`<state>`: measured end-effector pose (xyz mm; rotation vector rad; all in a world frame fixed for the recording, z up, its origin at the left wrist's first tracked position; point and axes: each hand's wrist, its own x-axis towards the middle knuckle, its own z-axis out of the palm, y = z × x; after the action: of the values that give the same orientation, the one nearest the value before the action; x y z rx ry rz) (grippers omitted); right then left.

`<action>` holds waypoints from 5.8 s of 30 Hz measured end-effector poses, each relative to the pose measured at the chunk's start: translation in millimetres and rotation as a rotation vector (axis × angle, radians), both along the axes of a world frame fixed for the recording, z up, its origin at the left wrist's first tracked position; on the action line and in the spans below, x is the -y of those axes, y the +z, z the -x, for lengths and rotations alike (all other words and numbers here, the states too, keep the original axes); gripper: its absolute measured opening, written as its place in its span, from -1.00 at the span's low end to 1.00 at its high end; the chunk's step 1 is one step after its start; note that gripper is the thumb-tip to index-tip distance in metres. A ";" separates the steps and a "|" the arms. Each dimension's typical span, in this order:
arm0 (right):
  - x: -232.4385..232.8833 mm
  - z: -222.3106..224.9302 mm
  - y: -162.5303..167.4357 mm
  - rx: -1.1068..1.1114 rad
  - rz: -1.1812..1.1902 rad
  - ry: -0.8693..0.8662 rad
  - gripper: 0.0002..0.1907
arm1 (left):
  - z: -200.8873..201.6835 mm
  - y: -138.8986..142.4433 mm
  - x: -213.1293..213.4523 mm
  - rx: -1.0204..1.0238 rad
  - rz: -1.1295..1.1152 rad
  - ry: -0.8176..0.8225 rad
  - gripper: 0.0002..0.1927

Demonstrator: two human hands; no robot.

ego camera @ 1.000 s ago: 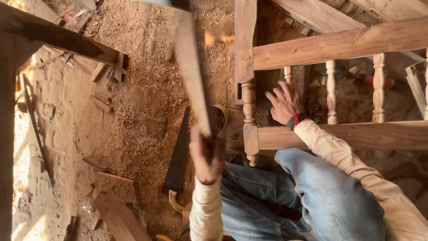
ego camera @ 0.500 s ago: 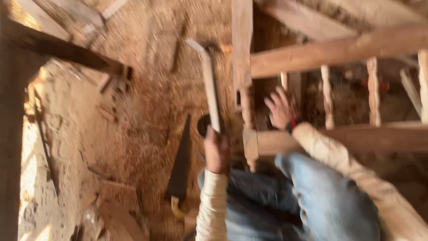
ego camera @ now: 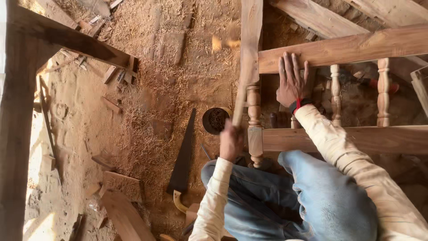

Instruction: The person assembles a wooden chair frame by inserting nails into pre-drilled holes and hammering them in. They repeatedly pick nails from a container and use a hammer to secure the chair's spindles and rails.

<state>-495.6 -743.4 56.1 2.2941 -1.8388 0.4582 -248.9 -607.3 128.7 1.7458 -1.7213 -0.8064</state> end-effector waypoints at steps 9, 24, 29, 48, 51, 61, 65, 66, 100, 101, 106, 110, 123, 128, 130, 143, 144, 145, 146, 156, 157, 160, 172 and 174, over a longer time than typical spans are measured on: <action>-17.4 19.6 6.9 0.202 -0.125 0.031 0.07 | 13.8 159.3 3.9 -0.486 0.397 -0.273 -0.89; -35.9 37.8 27.2 0.119 -0.177 0.025 0.00 | 50.1 72.7 -50.1 -0.365 0.011 -0.087 -0.80; -24.2 44.2 26.6 0.109 -0.147 0.010 -0.01 | 34.0 174.1 -4.9 -0.620 0.653 -0.041 -0.75; -11.7 30.4 12.0 0.144 -0.169 0.026 0.05 | 45.5 26.7 -15.1 -0.380 0.021 0.148 -0.86; -9.5 32.1 15.4 0.109 -0.137 0.024 0.05 | 53.3 15.9 -7.6 -0.300 0.026 0.117 -0.81; -9.0 28.8 20.1 0.059 -0.106 -0.012 0.02 | 21.4 49.9 0.9 -0.746 0.307 0.083 -0.82; -10.2 24.1 11.3 0.094 -0.133 0.005 0.04 | 24.6 17.3 10.3 -0.274 0.484 0.056 -0.96; -9.5 22.7 10.4 0.080 -0.135 0.008 0.05 | 24.6 7.9 6.0 -0.243 0.276 0.053 -0.94; 22.5 5.2 -25.2 0.927 -0.427 -0.156 -0.09 | -107.1 17.2 -88.7 -1.265 -0.301 0.659 -0.79; 22.6 5.9 -22.3 0.876 -0.302 -0.087 -0.06 | -101.3 13.5 -87.0 -1.259 -0.458 0.586 -0.78; 22.5 21.7 -10.8 0.946 -0.377 -0.123 -0.08 | -86.7 9.5 -99.7 -1.241 -0.923 0.417 -0.70; 31.7 31.6 -20.2 0.872 -0.368 -0.207 -0.09 | -91.3 7.9 -110.8 -1.309 -0.961 0.480 -0.67; 95.9 24.5 -67.8 0.844 -0.226 -0.141 -0.04 | -83.1 -4.0 -66.1 -1.153 -0.499 0.368 -0.80; 112.2 25.4 -85.3 0.923 -0.082 -0.087 -0.04 | -74.5 -3.9 -50.0 -1.125 -0.520 0.373 -0.69; 116.0 23.0 -87.5 0.898 0.003 -0.055 -0.05 | -69.8 -2.4 -53.1 -1.105 -0.532 0.379 -0.67; 92.1 13.7 -85.8 0.909 -0.068 -0.066 -0.21 | -76.0 -6.9 -62.8 -0.964 -0.440 0.337 -0.66; 95.4 12.5 -97.2 0.878 -0.065 -0.090 -0.18 | -76.6 -4.5 -59.9 -0.947 -0.459 0.351 -0.64; 97.6 11.1 -104.3 0.849 -0.065 -0.123 -0.16 | -79.0 -1.7 -55.9 -0.944 -0.479 0.363 -0.65; 99.3 9.9 -103.2 0.842 -0.046 -0.079 -0.18 | -83.9 2.3 -50.8 -0.941 -0.504 0.377 -0.66; 107.7 22.2 -52.2 1.318 -0.551 -0.402 -0.12 | -233.8 -36.0 105.0 -0.153 -0.482 0.026 -0.33; 110.6 30.6 -50.0 1.460 -0.561 -0.387 -0.05 | -245.6 -41.1 120.8 0.088 -0.468 -0.011 -0.40; 100.6 70.4 -34.9 0.710 -0.330 -0.308 -0.44 | -251.9 -41.0 150.6 0.749 -0.159 -0.061 -0.54; 49.9 189.4 -42.8 0.878 -0.437 -0.682 -0.64 | -13.7 -107.7 132.0 -0.032 -0.180 -0.196 -0.05; 43.1 149.7 -15.7 0.735 -0.476 -0.764 -0.63 | -9.5 -116.3 132.9 0.057 -0.190 -0.132 -0.12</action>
<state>-645.3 -786.5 40.5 1.4656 -3.2537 0.8619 -239.4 -740.2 12.4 1.8075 -1.8656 -1.0161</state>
